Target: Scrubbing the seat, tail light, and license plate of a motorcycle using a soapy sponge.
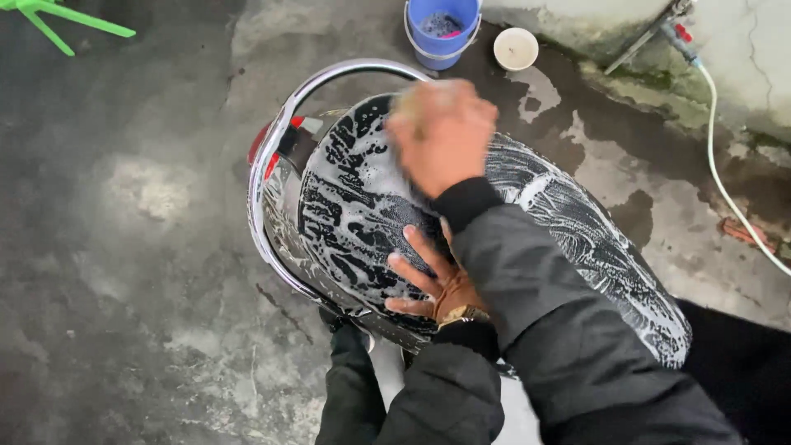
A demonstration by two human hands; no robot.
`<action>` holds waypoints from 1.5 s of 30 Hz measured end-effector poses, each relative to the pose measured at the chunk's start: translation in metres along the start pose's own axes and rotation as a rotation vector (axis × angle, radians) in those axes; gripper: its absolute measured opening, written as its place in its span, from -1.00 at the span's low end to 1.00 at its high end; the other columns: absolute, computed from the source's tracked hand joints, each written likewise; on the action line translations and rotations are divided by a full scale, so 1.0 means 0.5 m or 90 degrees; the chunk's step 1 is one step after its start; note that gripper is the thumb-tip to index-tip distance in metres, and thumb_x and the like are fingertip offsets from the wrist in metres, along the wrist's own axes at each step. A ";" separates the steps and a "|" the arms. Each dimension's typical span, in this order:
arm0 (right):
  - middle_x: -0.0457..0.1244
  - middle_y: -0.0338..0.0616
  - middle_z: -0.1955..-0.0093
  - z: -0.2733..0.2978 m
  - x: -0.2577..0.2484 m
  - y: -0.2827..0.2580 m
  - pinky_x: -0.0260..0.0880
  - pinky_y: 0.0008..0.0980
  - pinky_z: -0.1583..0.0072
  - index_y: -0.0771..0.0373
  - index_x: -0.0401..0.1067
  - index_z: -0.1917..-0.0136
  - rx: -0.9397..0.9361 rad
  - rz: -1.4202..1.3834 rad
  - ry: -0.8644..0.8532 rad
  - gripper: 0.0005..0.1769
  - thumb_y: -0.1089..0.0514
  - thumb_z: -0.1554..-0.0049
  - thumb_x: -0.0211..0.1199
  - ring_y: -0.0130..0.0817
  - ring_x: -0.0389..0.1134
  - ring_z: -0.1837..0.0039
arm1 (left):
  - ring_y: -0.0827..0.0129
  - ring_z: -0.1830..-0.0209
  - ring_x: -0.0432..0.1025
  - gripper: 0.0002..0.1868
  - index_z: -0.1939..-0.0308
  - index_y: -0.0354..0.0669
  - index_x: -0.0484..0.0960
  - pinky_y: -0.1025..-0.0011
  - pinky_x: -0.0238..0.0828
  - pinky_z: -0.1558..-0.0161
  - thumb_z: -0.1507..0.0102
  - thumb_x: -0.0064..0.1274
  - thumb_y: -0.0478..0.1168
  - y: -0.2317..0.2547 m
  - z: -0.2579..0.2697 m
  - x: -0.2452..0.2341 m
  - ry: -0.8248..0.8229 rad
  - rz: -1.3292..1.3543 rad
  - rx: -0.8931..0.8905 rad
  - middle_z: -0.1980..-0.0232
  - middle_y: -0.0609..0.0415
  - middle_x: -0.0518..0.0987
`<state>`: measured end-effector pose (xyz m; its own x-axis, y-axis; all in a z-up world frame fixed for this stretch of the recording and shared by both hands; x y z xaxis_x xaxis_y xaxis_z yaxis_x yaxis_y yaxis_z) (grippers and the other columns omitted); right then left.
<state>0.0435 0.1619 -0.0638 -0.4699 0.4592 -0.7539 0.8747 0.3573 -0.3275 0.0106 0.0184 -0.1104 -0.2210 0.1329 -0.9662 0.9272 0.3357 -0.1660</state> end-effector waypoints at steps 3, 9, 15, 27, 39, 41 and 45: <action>0.10 -0.05 -0.10 -0.012 0.012 -0.078 0.23 0.06 -0.09 -0.08 0.29 -0.14 -0.112 0.003 -0.087 -0.46 -0.37 -0.02 -0.03 0.04 0.19 -0.09 | -0.13 -0.39 -0.28 -0.41 -0.34 -0.02 0.02 -0.53 -0.23 -0.05 -0.21 -0.55 -0.43 0.005 0.017 0.014 0.069 -0.060 0.015 -0.45 0.19 -0.23; 0.17 -0.08 -0.04 -0.017 0.051 -0.002 0.25 -0.02 -0.04 -0.05 0.32 -0.13 0.100 0.131 -0.011 -0.46 -0.35 -0.01 0.03 0.03 0.20 -0.08 | -0.21 -0.36 -0.22 -0.49 -0.30 0.23 0.01 -0.56 -0.30 -0.02 -0.26 -0.63 -0.24 0.003 -0.001 -0.014 0.095 -0.006 0.025 -0.43 0.11 -0.13; 0.21 0.09 0.01 0.133 -0.066 0.147 0.22 -0.09 -0.05 -0.05 0.35 -0.12 0.281 0.172 -0.009 -0.44 -0.39 0.01 0.08 0.07 0.25 -0.08 | -0.27 -0.33 -0.60 -0.27 -0.34 0.33 -0.42 -0.59 -0.59 0.06 -0.21 -0.36 -0.09 -0.020 -0.032 -0.118 -0.286 0.243 0.043 -0.41 -0.09 -0.51; 0.16 0.29 -0.03 0.533 -0.307 0.164 0.06 -0.01 -0.09 0.09 0.35 -0.16 0.568 0.370 -0.144 -0.42 -0.29 -0.03 -0.01 0.12 0.17 -0.05 | -0.40 -0.27 -0.86 0.48 -0.27 0.13 -0.81 -0.50 -0.57 -0.03 0.09 0.30 0.14 -0.026 -0.052 -0.118 -0.761 0.183 0.114 -0.26 -0.21 -0.93; 0.06 0.33 -0.22 0.616 -0.338 0.087 0.04 0.07 -0.14 0.17 0.26 -0.22 0.347 0.285 -0.012 -0.38 -0.15 0.05 0.13 0.20 0.09 -0.20 | -0.36 -0.27 -0.84 0.48 -0.27 0.14 -0.78 -0.51 -0.50 -0.08 0.11 0.33 0.20 -0.028 -0.045 -0.132 -0.689 0.183 0.127 -0.26 -0.21 -0.87; 0.08 0.29 -0.23 0.622 -0.330 0.086 0.10 0.05 -0.14 0.17 0.27 -0.16 0.299 0.238 -0.013 -0.42 -0.13 0.06 0.14 0.15 0.13 -0.19 | -0.36 -0.27 -0.80 0.44 -0.26 0.15 -0.75 -0.57 -0.43 -0.10 0.08 0.30 0.23 -0.029 -0.046 -0.131 -0.656 0.181 0.138 -0.27 -0.17 -0.83; 0.22 0.06 0.09 0.604 -0.309 0.004 0.27 -0.27 0.13 0.30 0.27 -0.09 0.686 0.048 0.525 -0.64 0.11 -0.05 0.14 -0.12 0.22 0.11 | -0.36 -0.27 -0.84 0.56 -0.27 0.11 -0.79 -0.48 -0.47 -0.05 0.22 0.31 0.33 -0.030 -0.047 -0.130 -0.667 0.158 0.133 -0.26 -0.22 -0.89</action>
<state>0.1539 -0.1538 -0.1201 -0.0193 0.9337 -0.3574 0.3800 -0.3238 -0.8664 0.0042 0.0268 -0.0403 0.2541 -0.7172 -0.6489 0.9651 0.2316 0.1218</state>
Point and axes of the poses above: each hand's wrist, its own z-axis away from the middle knuckle, its own x-axis out of the palm, y = z × x, the point moved 4 cm from there along -z, towards the middle knuckle
